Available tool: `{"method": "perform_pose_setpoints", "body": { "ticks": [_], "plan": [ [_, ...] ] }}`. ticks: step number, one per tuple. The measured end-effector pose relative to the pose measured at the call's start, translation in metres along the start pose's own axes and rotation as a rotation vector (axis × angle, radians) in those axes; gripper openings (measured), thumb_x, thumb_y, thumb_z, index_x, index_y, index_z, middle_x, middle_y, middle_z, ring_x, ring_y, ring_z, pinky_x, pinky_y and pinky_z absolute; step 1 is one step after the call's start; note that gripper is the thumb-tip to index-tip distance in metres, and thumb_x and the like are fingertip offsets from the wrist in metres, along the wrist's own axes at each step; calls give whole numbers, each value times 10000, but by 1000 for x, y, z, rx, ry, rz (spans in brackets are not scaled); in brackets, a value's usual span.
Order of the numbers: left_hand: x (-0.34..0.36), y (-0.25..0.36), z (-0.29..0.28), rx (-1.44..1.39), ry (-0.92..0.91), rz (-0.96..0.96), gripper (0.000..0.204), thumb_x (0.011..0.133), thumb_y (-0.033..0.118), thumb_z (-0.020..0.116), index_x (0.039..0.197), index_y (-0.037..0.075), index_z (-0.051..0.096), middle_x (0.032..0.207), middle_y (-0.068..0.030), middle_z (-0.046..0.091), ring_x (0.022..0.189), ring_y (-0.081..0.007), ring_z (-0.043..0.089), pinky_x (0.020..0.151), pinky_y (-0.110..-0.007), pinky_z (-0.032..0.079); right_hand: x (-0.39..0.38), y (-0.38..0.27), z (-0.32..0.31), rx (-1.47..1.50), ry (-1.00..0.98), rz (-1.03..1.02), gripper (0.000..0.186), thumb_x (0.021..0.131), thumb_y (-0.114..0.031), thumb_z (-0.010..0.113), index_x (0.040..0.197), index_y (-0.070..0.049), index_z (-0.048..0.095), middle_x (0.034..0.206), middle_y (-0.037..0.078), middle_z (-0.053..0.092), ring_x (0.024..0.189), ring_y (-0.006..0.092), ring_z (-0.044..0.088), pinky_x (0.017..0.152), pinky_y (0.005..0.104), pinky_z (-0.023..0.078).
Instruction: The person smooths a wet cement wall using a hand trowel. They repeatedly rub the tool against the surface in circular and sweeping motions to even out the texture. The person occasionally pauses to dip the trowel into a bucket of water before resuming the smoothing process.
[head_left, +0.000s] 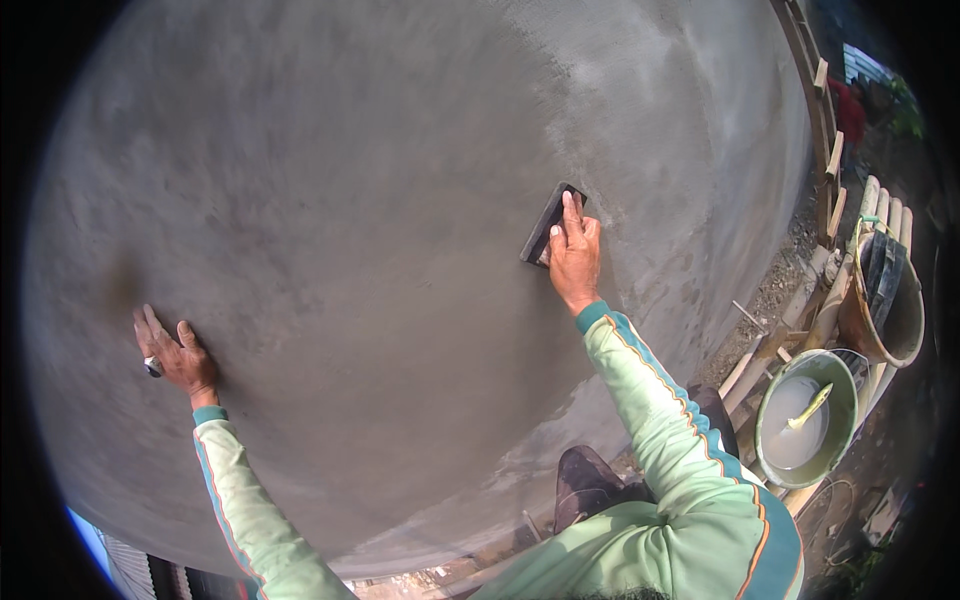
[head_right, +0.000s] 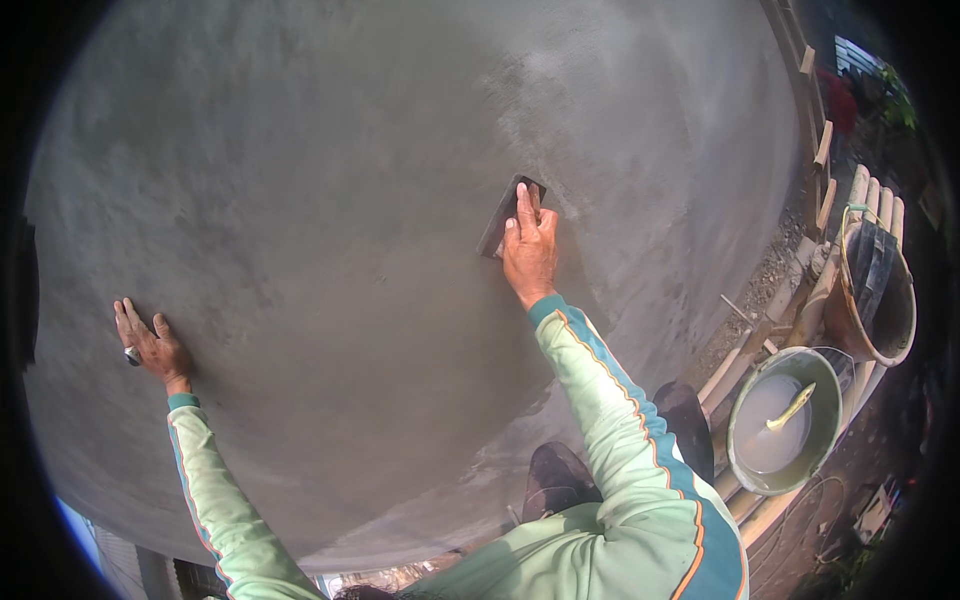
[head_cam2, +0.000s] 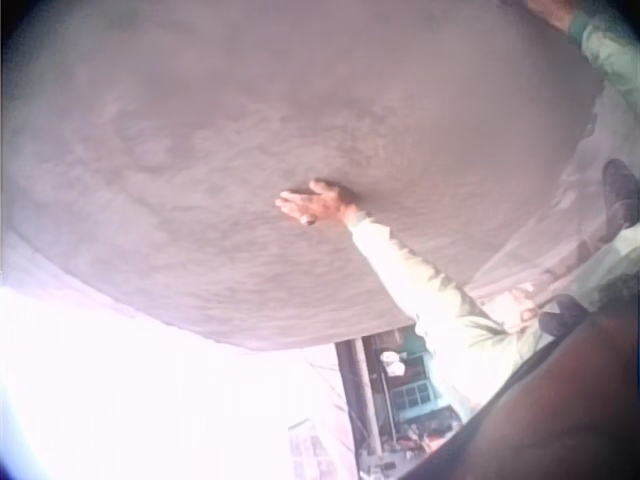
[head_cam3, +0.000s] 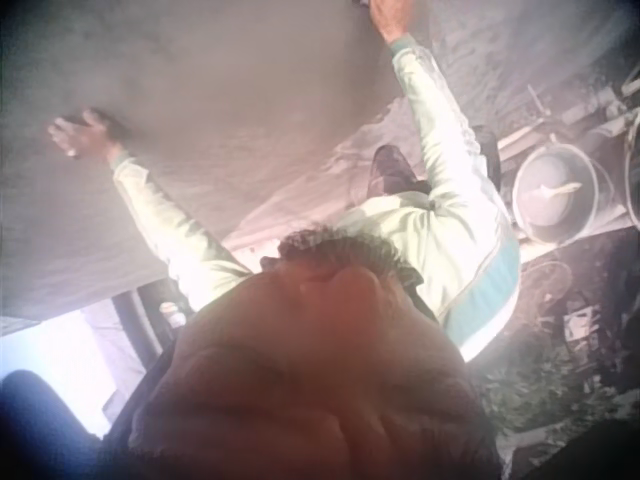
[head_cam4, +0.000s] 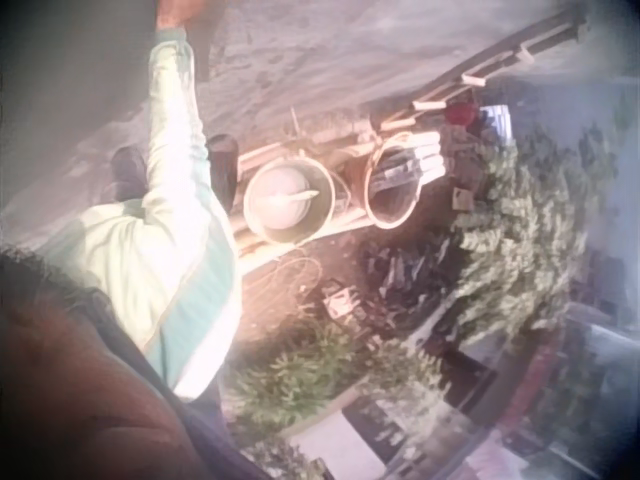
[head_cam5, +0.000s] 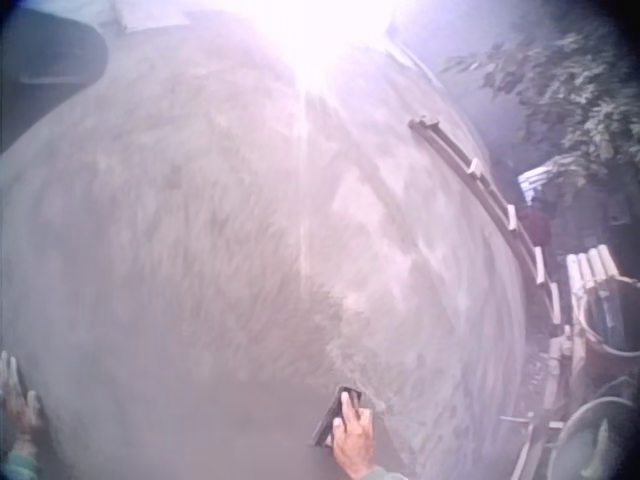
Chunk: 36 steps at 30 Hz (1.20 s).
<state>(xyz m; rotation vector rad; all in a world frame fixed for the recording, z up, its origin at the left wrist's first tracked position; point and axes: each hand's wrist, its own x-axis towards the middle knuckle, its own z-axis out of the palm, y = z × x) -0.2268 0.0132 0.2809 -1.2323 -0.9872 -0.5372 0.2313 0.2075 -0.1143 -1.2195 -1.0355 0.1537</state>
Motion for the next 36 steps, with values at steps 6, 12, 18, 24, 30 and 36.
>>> {"method": "perform_pose_setpoints", "body": {
  "ticks": [6, 12, 18, 24, 30, 36],
  "plan": [
    [-8, -10, -5, -2, 23, 33, 741, 1109, 612, 395, 1600, 63, 475, 1673, -141, 430, 1559, -337, 347, 1278, -497, 288, 37, 27, -12, -273, -146, 65, 589, 1091, -248, 534, 1660, -323, 396, 1235, 101, 688, 885, 304, 731, 809, 432, 627],
    [-4, -9, 8, -53, 74, 88, 629, 1118, 499, 472, 1591, 85, 503, 1650, -143, 476, 1520, -338, 428, 1260, -479, 326, -5, 11, 7, -232, -120, -93, 594, 1078, -210, 534, 1652, -312, 416, 1352, 92, 733, 936, 319, 764, 802, 419, 617],
    [-5, -11, 4, -48, 68, 85, 550, 1106, 384, 526, 1565, 80, 535, 1630, -148, 501, 1494, -350, 470, 1227, -484, 378, 25, 15, 8, -118, -39, -147, 623, 1040, -175, 575, 1638, -297, 451, 1273, 128, 762, 849, 285, 770, 740, 387, 613],
    [-4, -19, 3, -28, 65, 93, 549, 1054, 256, 618, 1565, 79, 527, 1616, -143, 520, 1465, -349, 507, 1221, -484, 393, 7, -10, 18, -152, -65, -427, 687, 978, -108, 639, 1616, -310, 486, 1341, 160, 729, 801, 281, 765, 684, 362, 628],
    [-9, -21, 7, -13, 62, 83, 567, 1068, 382, 580, 1559, 100, 545, 1624, -128, 514, 1493, -336, 477, 1234, -478, 382, -6, -41, 14, -152, -70, -438, 665, 967, -80, 637, 1575, -331, 542, 1329, 132, 742, 761, 256, 758, 630, 351, 616],
    [-6, -20, 7, -80, 90, 56, 578, 1098, 479, 541, 1548, 118, 570, 1632, -115, 509, 1504, -327, 467, 1242, -477, 373, 33, -14, 10, -137, 9, -556, 589, 1004, -89, 605, 1546, -318, 584, 1169, 88, 792, 767, 240, 765, 627, 349, 604]
  ]
}}
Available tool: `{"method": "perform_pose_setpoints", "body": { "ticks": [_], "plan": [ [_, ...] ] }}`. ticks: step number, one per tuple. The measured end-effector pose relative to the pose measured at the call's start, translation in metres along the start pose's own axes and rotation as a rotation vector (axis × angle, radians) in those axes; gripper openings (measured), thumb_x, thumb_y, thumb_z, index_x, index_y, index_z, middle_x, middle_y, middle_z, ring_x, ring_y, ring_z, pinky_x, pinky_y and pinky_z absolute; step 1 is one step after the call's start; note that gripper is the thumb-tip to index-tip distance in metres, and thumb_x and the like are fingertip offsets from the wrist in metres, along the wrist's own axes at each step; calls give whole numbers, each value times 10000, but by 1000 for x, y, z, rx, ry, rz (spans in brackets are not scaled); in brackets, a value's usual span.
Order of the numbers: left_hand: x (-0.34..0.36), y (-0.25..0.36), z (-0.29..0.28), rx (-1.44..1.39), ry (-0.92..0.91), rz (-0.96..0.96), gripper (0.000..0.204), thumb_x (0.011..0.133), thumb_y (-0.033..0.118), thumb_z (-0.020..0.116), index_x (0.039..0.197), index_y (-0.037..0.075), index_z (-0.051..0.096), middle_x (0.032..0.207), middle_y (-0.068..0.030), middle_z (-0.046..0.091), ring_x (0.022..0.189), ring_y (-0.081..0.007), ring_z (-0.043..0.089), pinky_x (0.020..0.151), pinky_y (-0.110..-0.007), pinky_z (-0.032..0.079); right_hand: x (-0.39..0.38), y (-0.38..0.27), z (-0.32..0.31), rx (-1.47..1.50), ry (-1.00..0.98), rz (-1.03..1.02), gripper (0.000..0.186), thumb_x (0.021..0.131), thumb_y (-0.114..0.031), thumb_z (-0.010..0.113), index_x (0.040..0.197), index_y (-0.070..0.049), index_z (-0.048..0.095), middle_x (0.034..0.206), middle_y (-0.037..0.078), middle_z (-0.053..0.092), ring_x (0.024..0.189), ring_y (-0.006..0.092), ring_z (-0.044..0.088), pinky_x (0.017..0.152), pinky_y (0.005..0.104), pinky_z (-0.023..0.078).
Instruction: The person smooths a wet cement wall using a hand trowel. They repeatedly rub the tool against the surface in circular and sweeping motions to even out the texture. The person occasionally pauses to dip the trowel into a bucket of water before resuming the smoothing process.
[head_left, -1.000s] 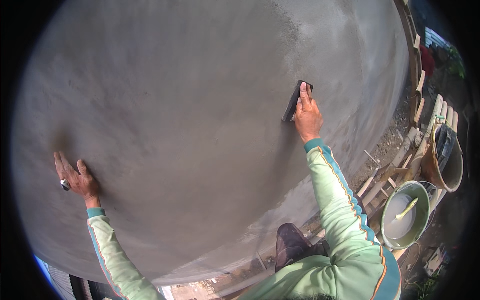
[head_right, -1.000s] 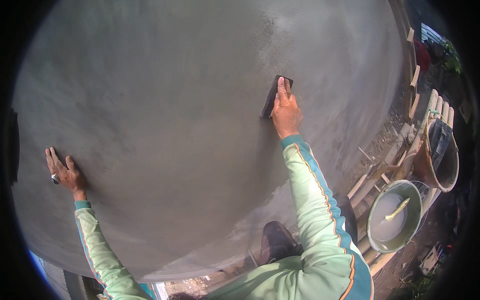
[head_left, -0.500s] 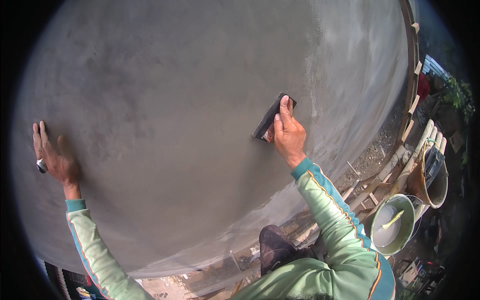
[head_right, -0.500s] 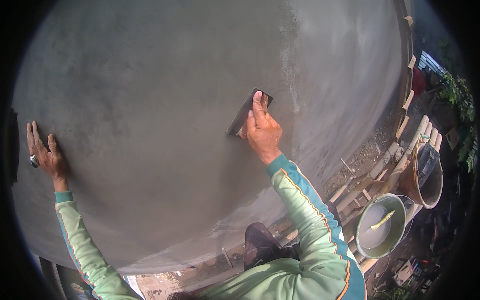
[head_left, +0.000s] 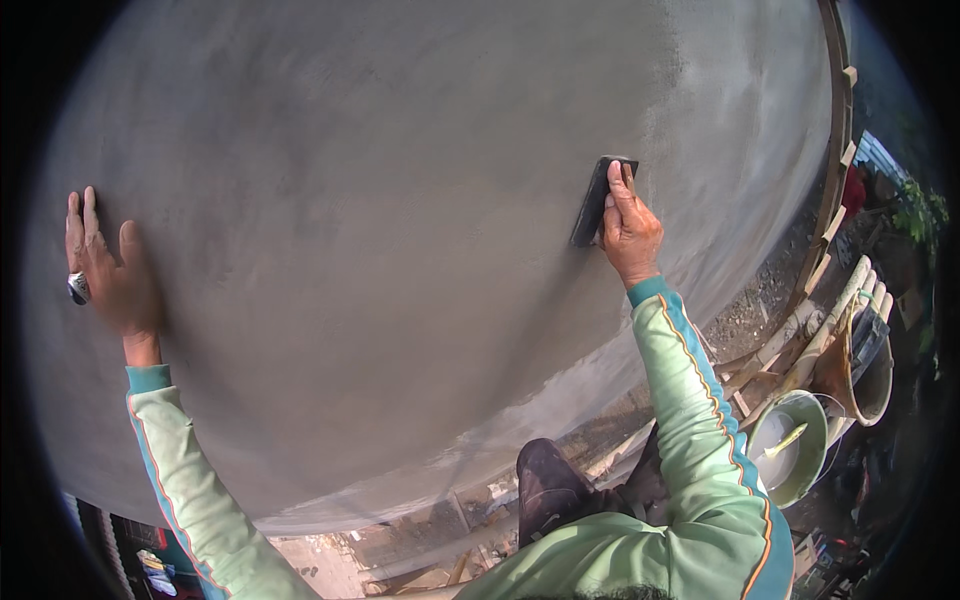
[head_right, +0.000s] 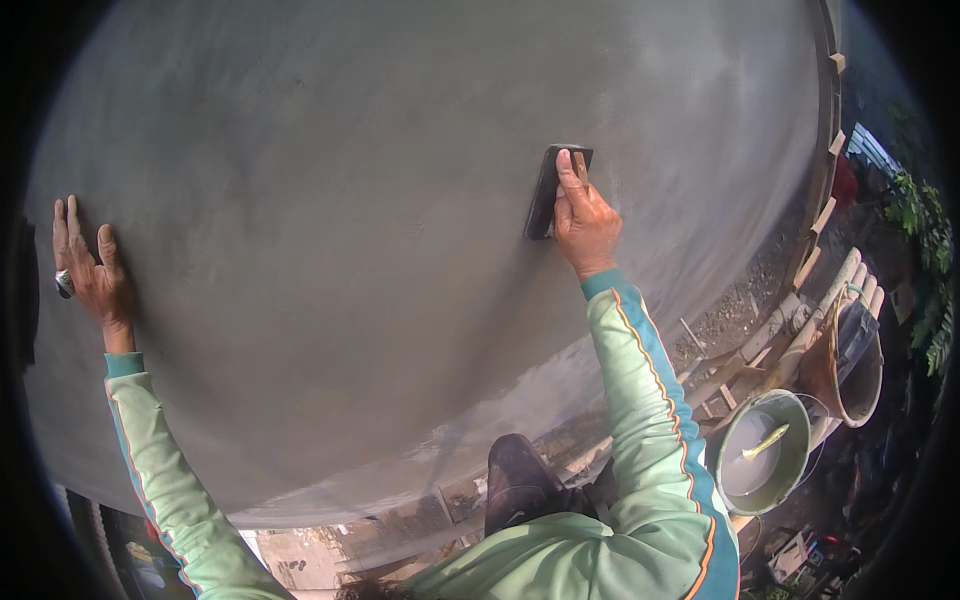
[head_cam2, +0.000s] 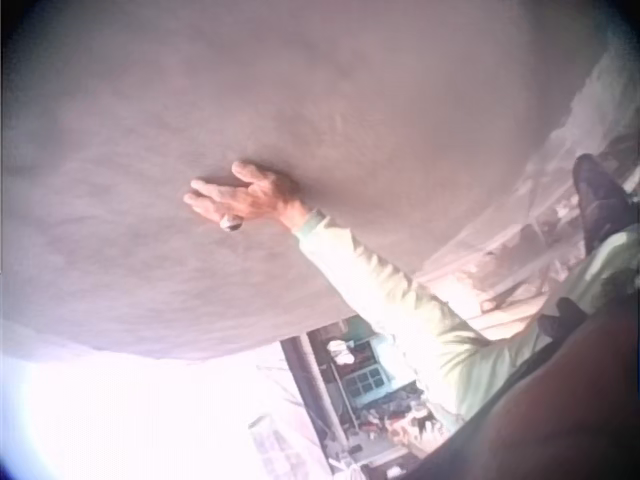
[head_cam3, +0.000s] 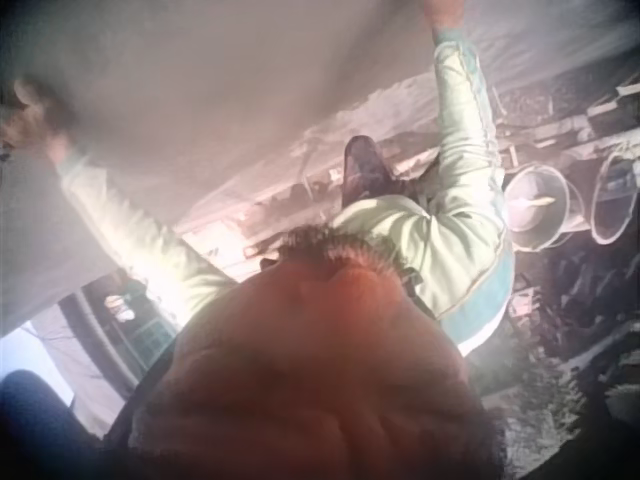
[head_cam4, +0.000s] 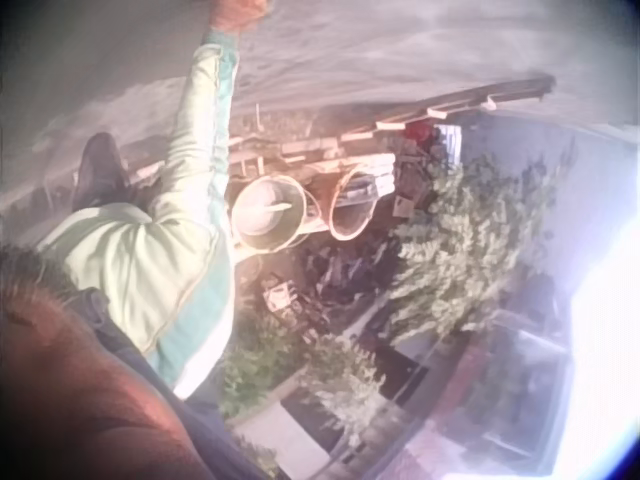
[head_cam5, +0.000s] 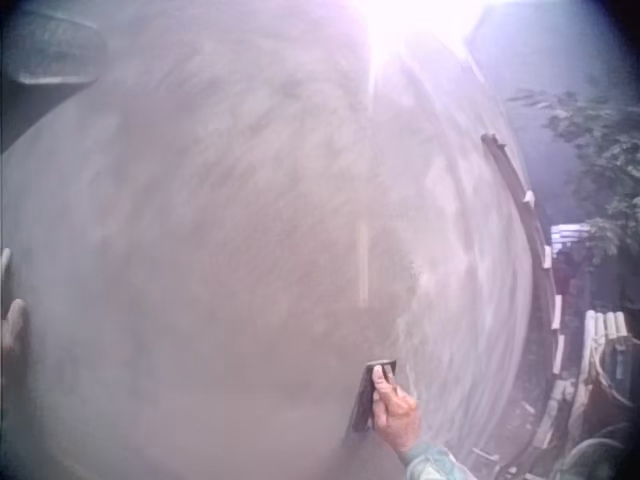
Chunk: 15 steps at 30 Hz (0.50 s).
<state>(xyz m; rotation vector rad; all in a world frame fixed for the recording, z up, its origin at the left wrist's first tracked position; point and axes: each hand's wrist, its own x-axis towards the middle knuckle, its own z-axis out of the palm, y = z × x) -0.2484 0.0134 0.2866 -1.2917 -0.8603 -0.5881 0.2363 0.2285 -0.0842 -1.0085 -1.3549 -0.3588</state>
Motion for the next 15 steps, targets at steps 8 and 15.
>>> {"method": "perform_pose_setpoints", "body": {
  "ticks": [8, 15],
  "plan": [
    [-6, -12, 0, 34, -1, 43, 582, 1102, 489, 529, 1553, 123, 563, 1631, -113, 508, 1510, -309, 456, 1236, -482, 385, -4, -45, -2, 60, -172, -133, 635, 973, -84, 660, 1559, -312, 572, 905, 87, 765, 633, 254, 700, 608, 372, 585],
    [-2, 4, 1, 9, -8, -12, 590, 1101, 493, 528, 1556, 118, 559, 1638, -112, 497, 1503, -314, 460, 1233, -482, 389, 13, -15, -5, 229, -41, 334, 623, 993, -91, 634, 1581, -278, 542, 1189, 126, 790, 727, 273, 738, 683, 371, 609]
  ]
}}
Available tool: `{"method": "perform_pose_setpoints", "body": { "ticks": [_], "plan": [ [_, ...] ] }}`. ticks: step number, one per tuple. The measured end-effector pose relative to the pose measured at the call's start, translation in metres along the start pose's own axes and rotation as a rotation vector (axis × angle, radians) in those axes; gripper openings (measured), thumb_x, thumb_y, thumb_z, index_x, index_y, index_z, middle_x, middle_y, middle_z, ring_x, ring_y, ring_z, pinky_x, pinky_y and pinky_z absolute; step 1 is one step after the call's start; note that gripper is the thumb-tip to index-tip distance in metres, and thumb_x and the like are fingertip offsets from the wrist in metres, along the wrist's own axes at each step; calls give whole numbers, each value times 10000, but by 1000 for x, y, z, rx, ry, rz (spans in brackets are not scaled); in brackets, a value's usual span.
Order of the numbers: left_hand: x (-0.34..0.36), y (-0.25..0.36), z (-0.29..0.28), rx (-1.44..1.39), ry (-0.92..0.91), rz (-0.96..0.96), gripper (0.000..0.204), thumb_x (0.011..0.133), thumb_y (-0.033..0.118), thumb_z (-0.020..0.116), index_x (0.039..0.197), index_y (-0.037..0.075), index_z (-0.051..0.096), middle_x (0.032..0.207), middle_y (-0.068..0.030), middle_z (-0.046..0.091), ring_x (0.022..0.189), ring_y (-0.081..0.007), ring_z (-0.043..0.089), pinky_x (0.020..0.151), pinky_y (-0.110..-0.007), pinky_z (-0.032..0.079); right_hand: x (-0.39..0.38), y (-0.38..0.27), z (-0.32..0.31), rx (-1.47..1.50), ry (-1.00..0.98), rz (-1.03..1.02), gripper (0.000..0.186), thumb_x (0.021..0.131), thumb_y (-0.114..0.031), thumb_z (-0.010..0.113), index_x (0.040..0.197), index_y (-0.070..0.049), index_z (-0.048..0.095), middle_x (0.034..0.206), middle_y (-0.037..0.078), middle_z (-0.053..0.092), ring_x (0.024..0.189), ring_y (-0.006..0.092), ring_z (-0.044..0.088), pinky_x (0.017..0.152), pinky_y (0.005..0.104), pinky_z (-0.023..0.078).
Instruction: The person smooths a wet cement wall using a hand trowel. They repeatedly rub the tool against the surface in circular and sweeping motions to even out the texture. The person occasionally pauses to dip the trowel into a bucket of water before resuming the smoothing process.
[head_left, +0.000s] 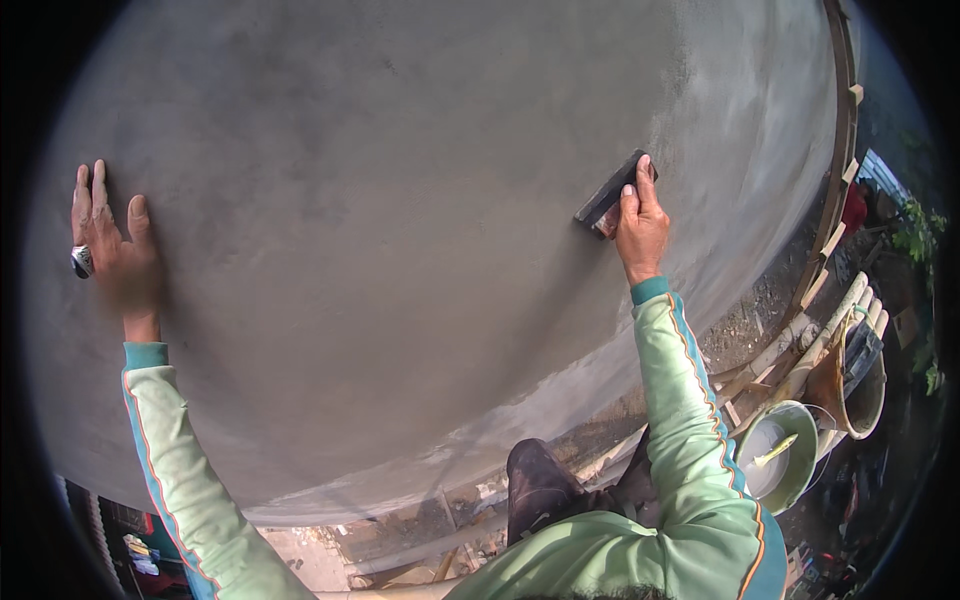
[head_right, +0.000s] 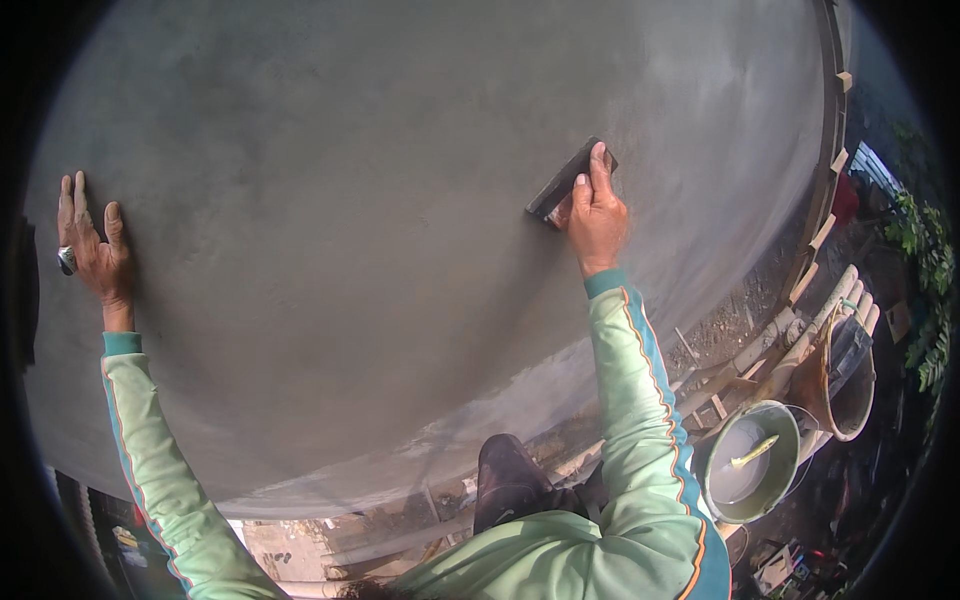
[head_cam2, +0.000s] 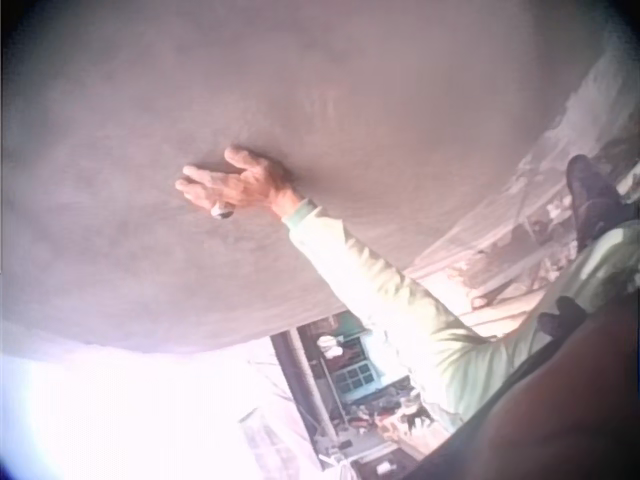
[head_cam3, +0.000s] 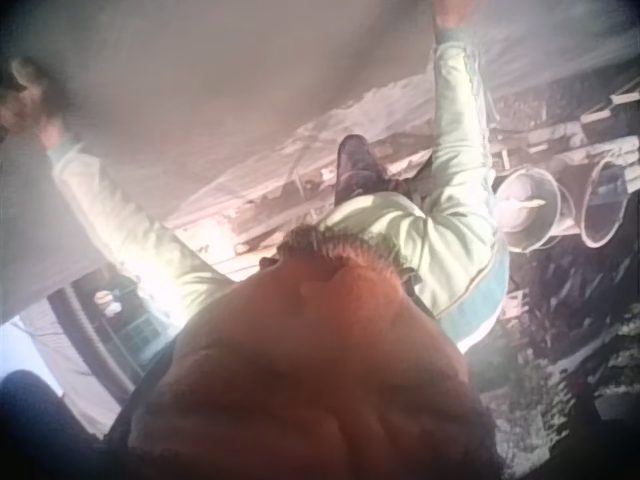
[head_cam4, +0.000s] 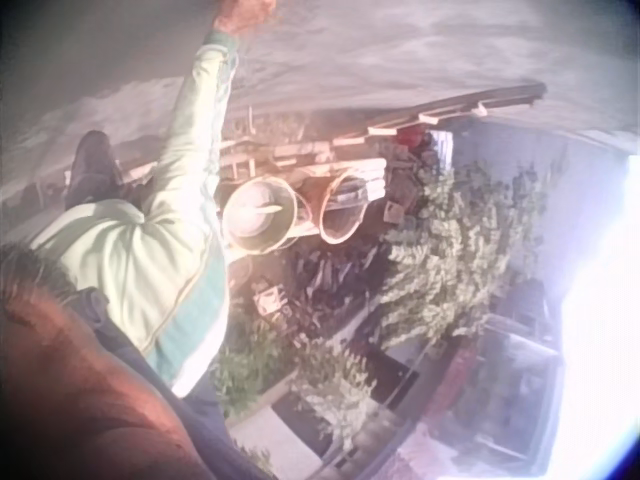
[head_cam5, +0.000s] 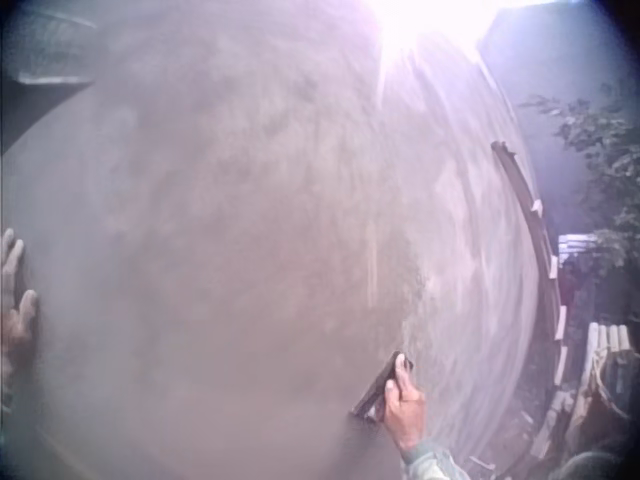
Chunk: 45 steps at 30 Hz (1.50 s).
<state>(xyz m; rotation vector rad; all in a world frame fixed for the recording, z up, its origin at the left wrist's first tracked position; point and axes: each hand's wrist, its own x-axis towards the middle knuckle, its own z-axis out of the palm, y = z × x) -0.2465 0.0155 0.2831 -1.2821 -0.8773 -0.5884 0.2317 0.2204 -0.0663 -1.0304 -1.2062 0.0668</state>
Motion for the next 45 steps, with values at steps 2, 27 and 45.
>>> {"method": "perform_pose_setpoints", "body": {
  "ticks": [2, 27, 45],
  "plan": [
    [-1, -4, -3, 17, -10, 17, 597, 1098, 502, 527, 1555, 120, 560, 1638, -112, 497, 1502, -318, 460, 1233, -483, 389, -13, -36, 19, -23, -24, -277, 653, 961, -73, 652, 1570, -287, 557, 1015, 100, 770, 678, 267, 711, 641, 369, 589],
    [-2, 0, 1, 2, 7, 24, 603, 1103, 500, 506, 1572, 123, 540, 1642, -113, 492, 1507, -335, 455, 1244, -485, 365, -13, -40, 21, 175, 21, -7, 636, 976, -98, 645, 1575, -291, 554, 886, 93, 738, 616, 202, 694, 573, 333, 581],
    [-1, -7, -5, 41, -22, 93, 597, 1122, 482, 468, 1577, 100, 529, 1654, -129, 477, 1528, -341, 429, 1251, -487, 354, 9, 13, -7, -213, -191, -446, 603, 962, -66, 663, 1533, -249, 598, 1131, 136, 772, 758, 291, 741, 646, 400, 598]
  ]
}}
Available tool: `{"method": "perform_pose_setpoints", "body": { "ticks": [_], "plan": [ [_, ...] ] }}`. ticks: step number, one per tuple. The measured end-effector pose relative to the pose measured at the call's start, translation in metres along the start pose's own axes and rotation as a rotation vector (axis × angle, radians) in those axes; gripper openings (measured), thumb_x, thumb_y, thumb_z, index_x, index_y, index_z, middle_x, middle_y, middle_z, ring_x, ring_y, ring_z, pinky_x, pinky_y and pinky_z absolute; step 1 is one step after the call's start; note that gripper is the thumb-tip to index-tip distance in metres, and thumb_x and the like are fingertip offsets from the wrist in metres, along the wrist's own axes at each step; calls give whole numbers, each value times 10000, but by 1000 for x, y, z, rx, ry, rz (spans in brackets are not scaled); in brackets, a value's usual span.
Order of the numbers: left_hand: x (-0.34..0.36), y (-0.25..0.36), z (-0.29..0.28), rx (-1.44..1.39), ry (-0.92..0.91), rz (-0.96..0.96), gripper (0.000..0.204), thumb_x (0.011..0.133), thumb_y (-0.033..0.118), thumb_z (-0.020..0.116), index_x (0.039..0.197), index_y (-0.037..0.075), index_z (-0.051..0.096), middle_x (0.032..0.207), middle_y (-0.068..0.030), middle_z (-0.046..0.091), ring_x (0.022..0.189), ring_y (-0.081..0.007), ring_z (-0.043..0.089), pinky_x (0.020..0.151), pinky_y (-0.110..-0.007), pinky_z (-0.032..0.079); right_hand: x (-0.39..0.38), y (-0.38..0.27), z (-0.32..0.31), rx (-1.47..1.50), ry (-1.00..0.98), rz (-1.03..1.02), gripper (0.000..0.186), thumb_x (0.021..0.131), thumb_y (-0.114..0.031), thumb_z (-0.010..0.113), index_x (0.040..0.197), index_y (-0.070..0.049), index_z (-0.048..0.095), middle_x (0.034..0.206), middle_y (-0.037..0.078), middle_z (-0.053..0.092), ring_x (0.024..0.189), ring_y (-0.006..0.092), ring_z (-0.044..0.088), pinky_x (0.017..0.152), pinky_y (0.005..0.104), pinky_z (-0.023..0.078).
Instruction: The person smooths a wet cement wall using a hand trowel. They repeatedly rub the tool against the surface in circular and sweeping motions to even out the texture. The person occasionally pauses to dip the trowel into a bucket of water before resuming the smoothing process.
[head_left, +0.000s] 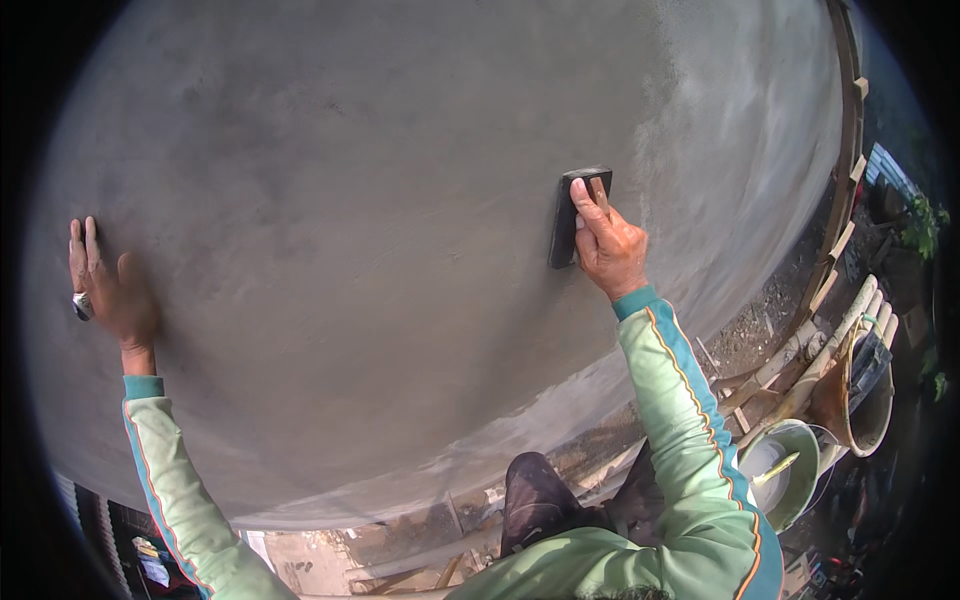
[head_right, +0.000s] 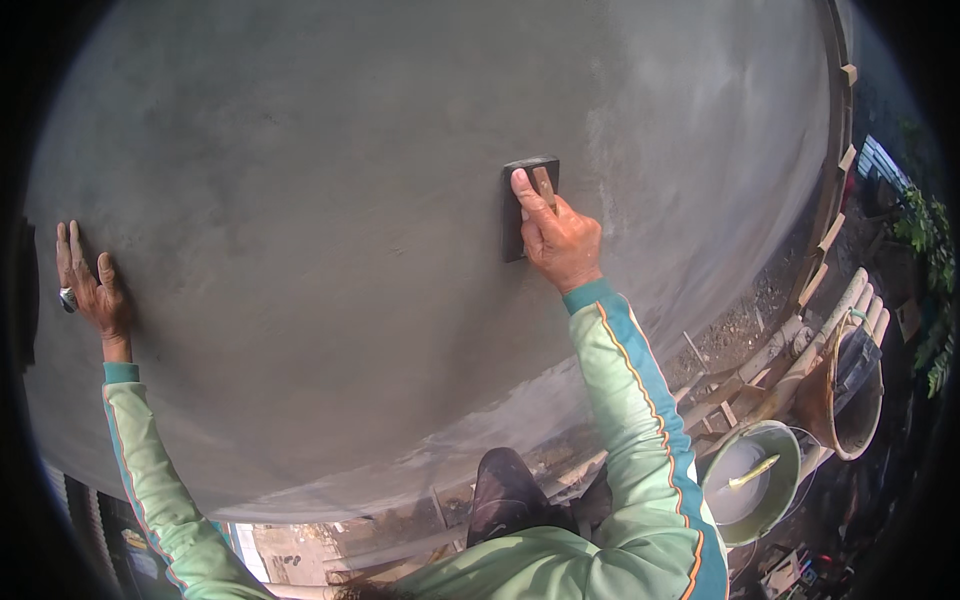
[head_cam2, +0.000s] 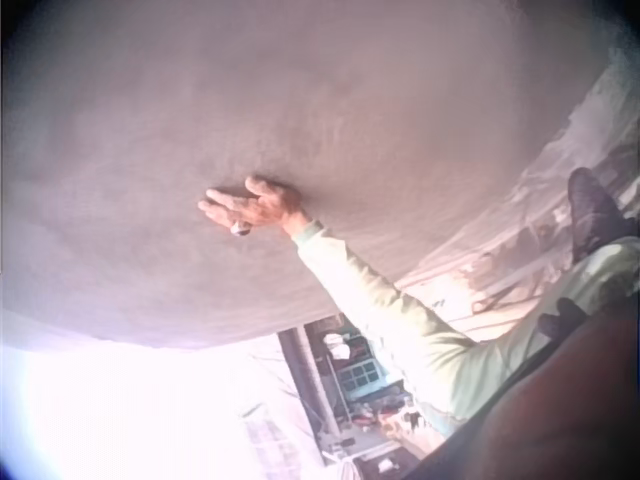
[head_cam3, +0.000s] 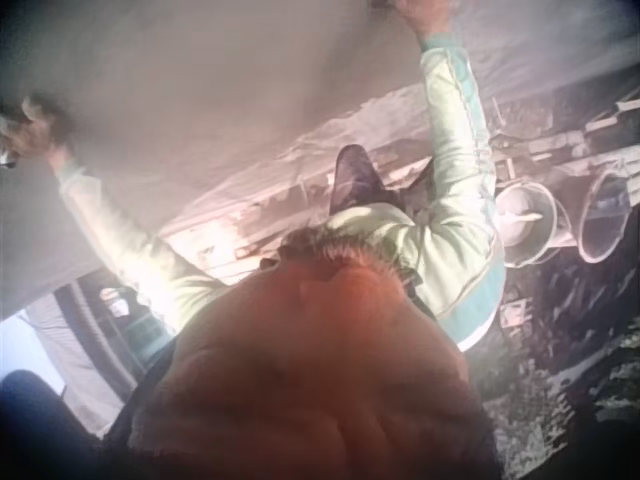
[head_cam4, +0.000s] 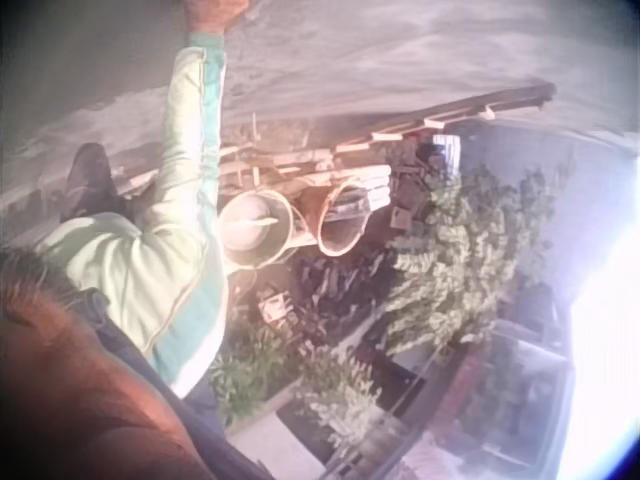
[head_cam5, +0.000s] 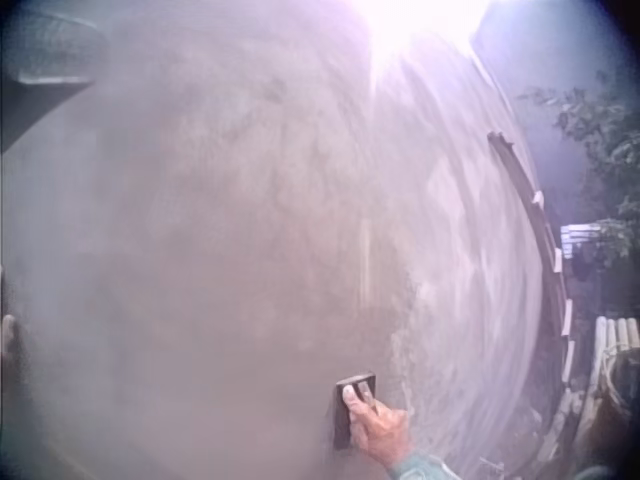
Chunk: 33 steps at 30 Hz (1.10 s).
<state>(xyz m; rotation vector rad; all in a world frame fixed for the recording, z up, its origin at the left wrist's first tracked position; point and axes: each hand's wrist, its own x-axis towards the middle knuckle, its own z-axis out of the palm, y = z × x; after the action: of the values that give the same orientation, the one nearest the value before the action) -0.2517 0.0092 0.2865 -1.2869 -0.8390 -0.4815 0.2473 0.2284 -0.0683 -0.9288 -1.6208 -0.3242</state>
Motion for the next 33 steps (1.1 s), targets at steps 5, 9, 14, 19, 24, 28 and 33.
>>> {"method": "perform_pose_setpoints", "body": {
  "ticks": [5, 9, 14, 19, 24, 28, 33],
  "plan": [
    [5, 11, -1, 37, -77, -109, 646, 932, 24, 642, 1564, 86, 526, 1629, -139, 501, 1490, -350, 480, 1238, -473, 386, -27, 67, -5, 345, 276, 470, 592, 989, -57, 639, 1551, -234, 582, 1260, 166, 755, 997, 310, 775, 766, 360, 626],
    [-1, 5, -7, -1, -49, -40, 639, 942, 37, 646, 1567, 80, 520, 1629, -139, 501, 1490, -351, 478, 1230, -470, 392, 4, -2, -14, 173, 45, 200, 586, 1004, -55, 636, 1563, -216, 570, 1373, 148, 714, 1145, 291, 749, 896, 361, 607],
    [10, 7, 4, -16, 13, -18, 583, 1123, 453, 477, 1559, 73, 546, 1640, -136, 494, 1514, -343, 449, 1249, -474, 347, -34, 81, -1, 255, 198, 551, 573, 1005, -18, 614, 1552, -188, 583, 1459, 128, 679, 1067, 215, 783, 892, 332, 620],
    [1, 7, 2, 1, -23, -37, 560, 1067, 328, 537, 1565, 72, 533, 1641, -140, 490, 1515, -347, 445, 1246, -475, 353, 22, -7, -18, 193, 220, 101, 634, 954, -23, 650, 1547, -237, 588, 1152, 106, 794, 824, 229, 776, 701, 348, 628],
    [3, 1, -8, -19, -66, -9, 613, 980, 122, 651, 1575, 73, 509, 1640, -145, 489, 1503, -352, 461, 1246, -472, 362, 58, -45, -15, 49, -13, -7, 641, 929, -29, 686, 1510, -296, 630, 888, 52, 734, 655, 219, 681, 628, 370, 578],
    [8, 8, -1, 8, -39, -48, 546, 1046, 198, 590, 1574, 83, 515, 1637, -145, 494, 1504, -348, 461, 1252, -478, 352, 9, 51, -6, 137, 228, 352, 626, 965, -48, 639, 1546, -273, 582, 991, 64, 801, 762, 221, 764, 688, 345, 624],
    [1, 5, 8, 9, -12, -5, 614, 1126, 484, 460, 1578, 72, 518, 1648, -144, 481, 1529, -332, 429, 1253, -475, 339, 39, -20, -8, 132, 245, 102, 666, 933, -48, 678, 1546, -291, 580, 947, 51, 676, 693, 200, 672, 621, 334, 570]
  ]
}}
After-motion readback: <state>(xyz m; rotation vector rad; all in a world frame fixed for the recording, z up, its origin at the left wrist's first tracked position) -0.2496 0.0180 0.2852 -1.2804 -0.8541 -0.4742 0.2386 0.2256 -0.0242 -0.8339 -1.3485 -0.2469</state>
